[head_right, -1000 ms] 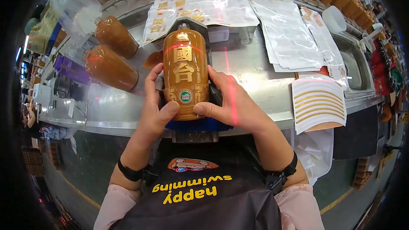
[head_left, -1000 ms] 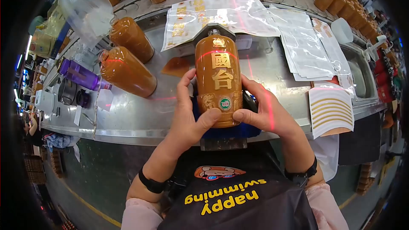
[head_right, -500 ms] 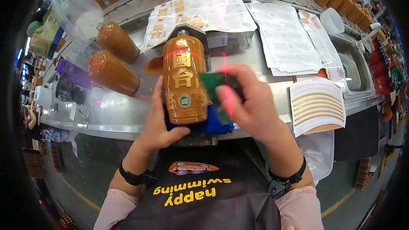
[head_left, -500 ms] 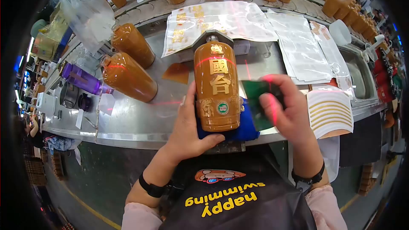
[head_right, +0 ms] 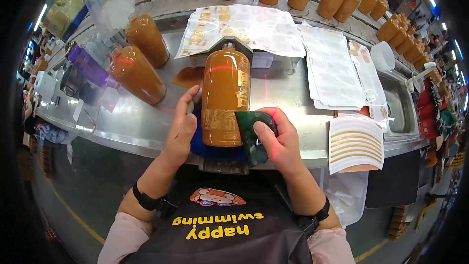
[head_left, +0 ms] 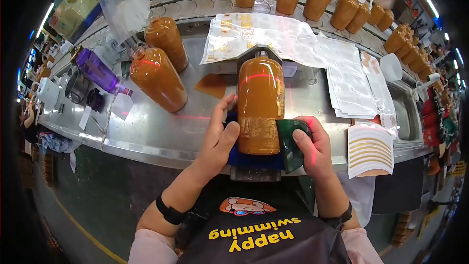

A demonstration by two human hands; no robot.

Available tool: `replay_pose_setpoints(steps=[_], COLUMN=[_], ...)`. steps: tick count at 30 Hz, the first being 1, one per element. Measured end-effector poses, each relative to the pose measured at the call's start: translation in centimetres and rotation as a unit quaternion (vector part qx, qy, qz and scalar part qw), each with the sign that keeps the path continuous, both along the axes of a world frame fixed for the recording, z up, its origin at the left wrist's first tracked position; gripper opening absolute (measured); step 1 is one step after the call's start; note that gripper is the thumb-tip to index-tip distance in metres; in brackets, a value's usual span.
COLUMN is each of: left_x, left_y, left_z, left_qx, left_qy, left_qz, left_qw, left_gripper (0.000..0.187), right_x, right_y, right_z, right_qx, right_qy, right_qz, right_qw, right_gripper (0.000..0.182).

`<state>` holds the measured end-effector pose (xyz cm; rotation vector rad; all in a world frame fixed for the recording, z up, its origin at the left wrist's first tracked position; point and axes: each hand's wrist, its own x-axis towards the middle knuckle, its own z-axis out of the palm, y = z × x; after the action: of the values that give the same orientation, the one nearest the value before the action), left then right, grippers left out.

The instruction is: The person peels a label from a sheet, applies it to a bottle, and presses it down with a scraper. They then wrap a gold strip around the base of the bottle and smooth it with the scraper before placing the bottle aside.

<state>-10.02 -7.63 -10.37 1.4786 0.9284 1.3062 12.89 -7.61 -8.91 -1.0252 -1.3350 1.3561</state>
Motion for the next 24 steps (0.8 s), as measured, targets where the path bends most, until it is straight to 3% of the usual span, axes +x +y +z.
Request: replay_pose_setpoints(steps=[3,12,18,19,21,24], left_x=[0.7,0.3,0.6,0.3,-0.7,1.8], left_y=[0.1,-0.2,-0.4,-0.9,-2.4,-3.5], left_z=[0.2,0.4,-0.7,-0.7,0.3,2.7], left_qx=[-0.003,-0.056,-0.061,0.033,0.216,0.313], left_qy=[0.050,-0.078,-0.089,0.037,0.287,0.442], left_qz=[0.030,-0.015,0.047,0.088,0.159,0.090], left_qw=[0.998,0.995,0.993,0.995,0.920,0.836], left_gripper=[0.070,0.064,0.063,0.063,0.063,0.063], right_x=[-0.1,-0.4,-0.4,-0.3,-0.5,-0.5], right_y=[-0.1,-0.3,-0.3,-0.3,0.0,-0.3], right_z=[-0.2,-0.1,-0.3,-0.5,-0.5,-0.4], right_qx=[0.009,0.034,0.027,0.030,0.028,0.014], right_qy=[-0.004,-0.026,-0.027,-0.031,-0.030,-0.029], right_qz=[-0.009,-0.025,-0.029,-0.030,-0.034,-0.038], right_qw=[1.000,0.999,0.999,0.999,0.999,0.999], right_gripper=[0.020,0.020,0.020,0.020,0.020,0.019])
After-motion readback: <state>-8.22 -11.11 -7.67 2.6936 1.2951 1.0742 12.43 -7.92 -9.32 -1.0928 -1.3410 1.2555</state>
